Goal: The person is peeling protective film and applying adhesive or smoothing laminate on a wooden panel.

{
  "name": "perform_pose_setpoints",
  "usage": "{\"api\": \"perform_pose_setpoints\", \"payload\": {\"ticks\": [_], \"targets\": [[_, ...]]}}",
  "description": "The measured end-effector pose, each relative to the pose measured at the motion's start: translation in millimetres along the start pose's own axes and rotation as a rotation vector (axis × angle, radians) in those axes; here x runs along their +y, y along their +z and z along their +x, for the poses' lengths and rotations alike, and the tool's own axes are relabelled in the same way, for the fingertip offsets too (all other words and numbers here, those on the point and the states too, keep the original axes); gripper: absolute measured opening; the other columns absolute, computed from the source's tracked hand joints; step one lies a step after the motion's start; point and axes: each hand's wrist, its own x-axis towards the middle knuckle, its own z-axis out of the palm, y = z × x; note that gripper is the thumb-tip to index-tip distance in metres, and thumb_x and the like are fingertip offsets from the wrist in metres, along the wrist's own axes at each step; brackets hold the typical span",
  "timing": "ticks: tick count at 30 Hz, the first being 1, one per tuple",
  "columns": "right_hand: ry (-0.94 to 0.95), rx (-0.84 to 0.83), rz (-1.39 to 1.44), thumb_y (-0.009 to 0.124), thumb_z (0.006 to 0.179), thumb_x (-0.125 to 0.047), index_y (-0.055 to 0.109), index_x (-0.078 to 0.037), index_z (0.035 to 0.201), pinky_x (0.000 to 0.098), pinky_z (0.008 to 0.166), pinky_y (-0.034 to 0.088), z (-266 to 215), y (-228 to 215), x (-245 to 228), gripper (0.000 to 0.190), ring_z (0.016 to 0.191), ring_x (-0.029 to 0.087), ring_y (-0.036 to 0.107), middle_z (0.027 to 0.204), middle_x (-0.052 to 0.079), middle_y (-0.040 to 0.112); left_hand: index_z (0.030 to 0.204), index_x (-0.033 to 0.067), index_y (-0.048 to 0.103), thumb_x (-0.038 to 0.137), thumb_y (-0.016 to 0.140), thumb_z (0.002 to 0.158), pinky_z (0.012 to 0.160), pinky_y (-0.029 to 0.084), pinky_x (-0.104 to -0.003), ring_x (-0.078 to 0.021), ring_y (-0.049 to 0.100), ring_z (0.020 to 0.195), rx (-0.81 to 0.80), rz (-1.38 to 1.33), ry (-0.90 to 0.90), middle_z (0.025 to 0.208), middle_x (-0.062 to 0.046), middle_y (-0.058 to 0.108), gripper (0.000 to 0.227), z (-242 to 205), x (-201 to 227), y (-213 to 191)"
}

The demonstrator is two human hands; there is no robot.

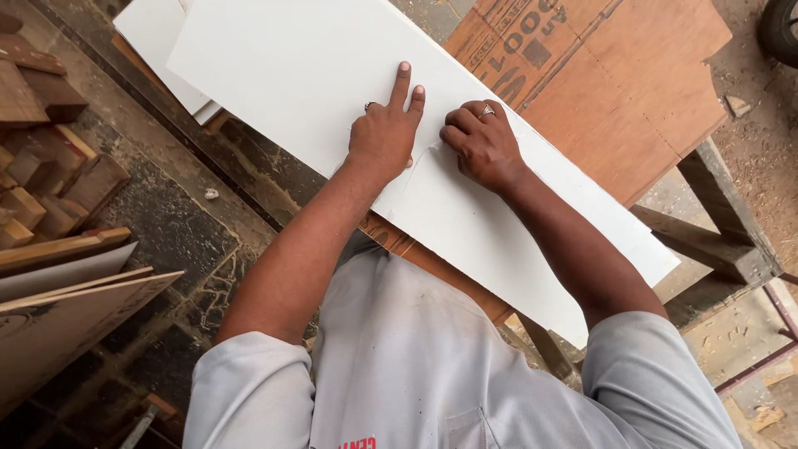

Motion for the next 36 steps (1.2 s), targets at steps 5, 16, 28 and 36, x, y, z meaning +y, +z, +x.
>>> {"api": "perform_pose_setpoints", "payload": {"ticks": [5, 16, 28, 36], "targets": [[-0.003, 0.028, 0.177, 0.068, 0.098, 0.000, 0.067, -0.008, 0.100, 0.0404, 0.104, 0.049, -11, 3, 4, 0.009, 0.121, 0.026, 0.060, 0.114, 0.006, 0.066, 0.163, 0.0150, 0.024, 0.008, 0.075, 0.088, 0.059, 0.063, -0.034, -0.0262, 0.066, 0.093, 0.037, 0.010, -0.027, 0.168, -0.023, -0.004, 0.091, 16, -1, 23], [-0.018, -0.036, 0.101, 0.071, 0.094, -0.001, 0.070, -0.013, 0.092, 0.0396, 0.096, 0.047, 5, 5, -4, 0.012, 0.107, 0.023, 0.060, 0.103, 0.001, 0.066, 0.161, 0.0116, 0.028, 0.004, 0.071, 0.088, 0.060, 0.063, -0.035, -0.0276, 0.067, 0.094, 0.094, 0.006, -0.038, 0.167, -0.024, -0.002, 0.085, 20, 1, 30], [-0.131, 0.225, 0.272, 0.070, 0.092, 0.010, 0.057, -0.009, 0.097, 0.0456, 0.107, 0.051, 2, -2, 7, 0.023, 0.103, 0.027, 0.070, 0.099, 0.008, 0.068, 0.162, 0.0105, 0.025, 0.007, 0.077, 0.085, 0.053, 0.060, -0.030, -0.0229, 0.065, 0.088, 0.081, 0.059, -0.032, 0.166, -0.028, -0.003, 0.093, 18, 5, 25], [0.006, -0.059, 0.396, 0.062, 0.091, 0.016, 0.057, -0.006, 0.098, 0.0386, 0.073, 0.052, -12, -7, 18, 0.024, 0.078, 0.024, 0.063, 0.082, 0.007, 0.064, 0.163, 0.0085, 0.022, 0.004, 0.078, 0.082, 0.055, 0.061, -0.031, -0.0257, 0.065, 0.092, 0.002, 0.070, -0.046, 0.166, -0.029, -0.005, 0.098, 14, 9, 14]]}}
